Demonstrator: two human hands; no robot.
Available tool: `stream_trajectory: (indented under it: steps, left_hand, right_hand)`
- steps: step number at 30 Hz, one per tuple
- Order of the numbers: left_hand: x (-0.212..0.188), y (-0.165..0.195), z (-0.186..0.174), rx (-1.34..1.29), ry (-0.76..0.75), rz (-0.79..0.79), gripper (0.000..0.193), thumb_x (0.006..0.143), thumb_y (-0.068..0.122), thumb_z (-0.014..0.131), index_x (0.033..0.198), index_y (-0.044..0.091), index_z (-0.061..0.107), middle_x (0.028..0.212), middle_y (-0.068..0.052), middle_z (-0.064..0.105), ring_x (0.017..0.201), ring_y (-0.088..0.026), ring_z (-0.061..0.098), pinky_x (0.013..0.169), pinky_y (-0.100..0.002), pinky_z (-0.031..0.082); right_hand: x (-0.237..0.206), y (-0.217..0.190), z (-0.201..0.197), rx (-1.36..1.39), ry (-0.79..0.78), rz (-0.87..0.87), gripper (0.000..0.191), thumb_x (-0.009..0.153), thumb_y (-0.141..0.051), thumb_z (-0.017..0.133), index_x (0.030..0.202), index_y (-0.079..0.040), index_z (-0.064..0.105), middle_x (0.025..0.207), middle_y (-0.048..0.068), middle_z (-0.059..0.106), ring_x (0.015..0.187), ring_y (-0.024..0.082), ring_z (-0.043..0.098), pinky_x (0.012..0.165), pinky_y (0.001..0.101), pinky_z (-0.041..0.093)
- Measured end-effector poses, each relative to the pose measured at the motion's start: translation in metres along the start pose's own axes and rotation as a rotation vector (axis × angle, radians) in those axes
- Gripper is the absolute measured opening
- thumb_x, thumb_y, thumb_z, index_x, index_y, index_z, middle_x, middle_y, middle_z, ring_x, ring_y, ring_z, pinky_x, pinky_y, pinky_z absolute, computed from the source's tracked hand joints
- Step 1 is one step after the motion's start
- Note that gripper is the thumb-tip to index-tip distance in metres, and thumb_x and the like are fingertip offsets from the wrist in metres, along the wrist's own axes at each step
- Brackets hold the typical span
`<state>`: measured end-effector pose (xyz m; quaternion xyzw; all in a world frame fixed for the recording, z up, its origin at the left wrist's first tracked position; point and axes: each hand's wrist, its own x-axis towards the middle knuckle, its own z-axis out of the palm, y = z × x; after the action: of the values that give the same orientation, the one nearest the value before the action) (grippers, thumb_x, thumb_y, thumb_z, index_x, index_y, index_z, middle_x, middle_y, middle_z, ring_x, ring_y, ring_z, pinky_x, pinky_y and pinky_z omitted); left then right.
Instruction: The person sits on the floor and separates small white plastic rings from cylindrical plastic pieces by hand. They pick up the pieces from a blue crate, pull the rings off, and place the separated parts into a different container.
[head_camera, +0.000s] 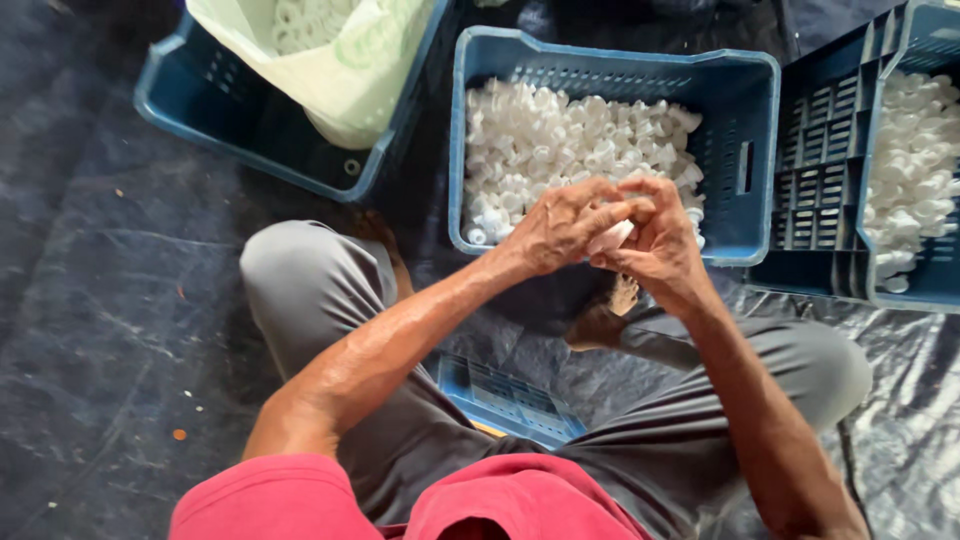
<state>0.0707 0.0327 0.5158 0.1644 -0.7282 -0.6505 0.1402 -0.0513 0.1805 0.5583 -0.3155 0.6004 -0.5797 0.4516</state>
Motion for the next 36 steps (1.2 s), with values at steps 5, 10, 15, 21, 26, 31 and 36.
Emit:
stream_trajectory:
  steps: [5,10,15,21,26,31,36]
  left_hand:
    - [-0.007,0.007,-0.002,0.415,0.244,0.419,0.034,0.106,0.036,0.059,0.090,0.006,0.058,0.084,-0.018,0.064,0.079,-0.040,0.066,0.066,-0.047,0.050]
    - [-0.007,0.013,-0.008,0.614,0.367,0.445,0.030,0.101,0.029,0.063,0.080,0.008,0.061,0.076,-0.014,0.062,0.068,-0.036,0.065,0.059,-0.047,0.050]
    - [-0.005,0.019,-0.014,0.552,0.347,0.364,0.032,0.100,0.028,0.065,0.076,0.007,0.060,0.074,-0.014,0.063,0.067,-0.037,0.065,0.059,-0.047,0.050]
    - [-0.008,0.020,-0.011,0.393,0.358,0.276,0.036,0.102,0.030,0.059,0.077,0.005,0.061,0.073,-0.016,0.063,0.068,-0.036,0.065,0.060,-0.046,0.049]
    - [-0.008,0.021,-0.012,0.177,0.384,-0.054,0.042,0.100,0.034,0.054,0.072,0.003,0.063,0.059,-0.017,0.059,0.054,-0.032,0.064,0.056,-0.044,0.048]
    - [-0.012,0.019,-0.015,0.298,0.437,0.107,0.043,0.104,0.032,0.052,0.073,0.003,0.059,0.067,-0.018,0.059,0.062,-0.036,0.063,0.060,-0.046,0.048]
    - [-0.016,0.017,-0.012,0.444,0.398,0.263,0.040,0.105,0.031,0.053,0.074,0.006,0.058,0.072,-0.018,0.061,0.071,-0.040,0.063,0.064,-0.050,0.048]
  right_hand:
    - [-0.007,0.004,0.015,0.240,0.099,-0.074,0.035,0.094,-0.018,0.077,0.119,0.001,0.061,0.104,0.011,0.070,0.089,0.016,0.070,0.076,0.0274,0.060]
    - [0.004,0.017,0.024,0.436,0.085,0.243,0.039,0.103,-0.038,0.060,0.105,0.001,0.066,0.078,0.013,0.070,0.054,0.015,0.062,0.043,0.0242,0.048]
    - [0.005,0.022,0.035,0.289,0.210,0.135,0.038,0.105,-0.036,0.062,0.098,0.001,0.067,0.072,0.011,0.066,0.045,0.011,0.052,0.038,0.0232,0.038]
    - [-0.007,0.012,0.051,-0.028,0.238,-0.101,0.027,0.108,-0.022,0.060,0.116,0.003,0.068,0.081,0.006,0.066,0.058,0.008,0.056,0.049,0.0214,0.042]
    - [-0.005,0.018,0.053,0.022,0.226,-0.179,0.045,0.101,-0.008,0.069,0.141,0.003,0.055,0.087,0.004,0.063,0.068,0.007,0.057,0.055,0.0201,0.046]
    - [0.002,0.038,0.024,0.134,0.296,-0.105,0.049,0.099,-0.013,0.063,0.144,0.002,0.049,0.115,0.008,0.071,0.082,0.015,0.077,0.062,0.0256,0.064]
    - [0.007,0.046,0.011,0.180,0.166,0.140,0.044,0.108,-0.025,0.069,0.122,0.016,0.060,0.101,0.027,0.069,0.069,0.025,0.069,0.053,0.0303,0.056]
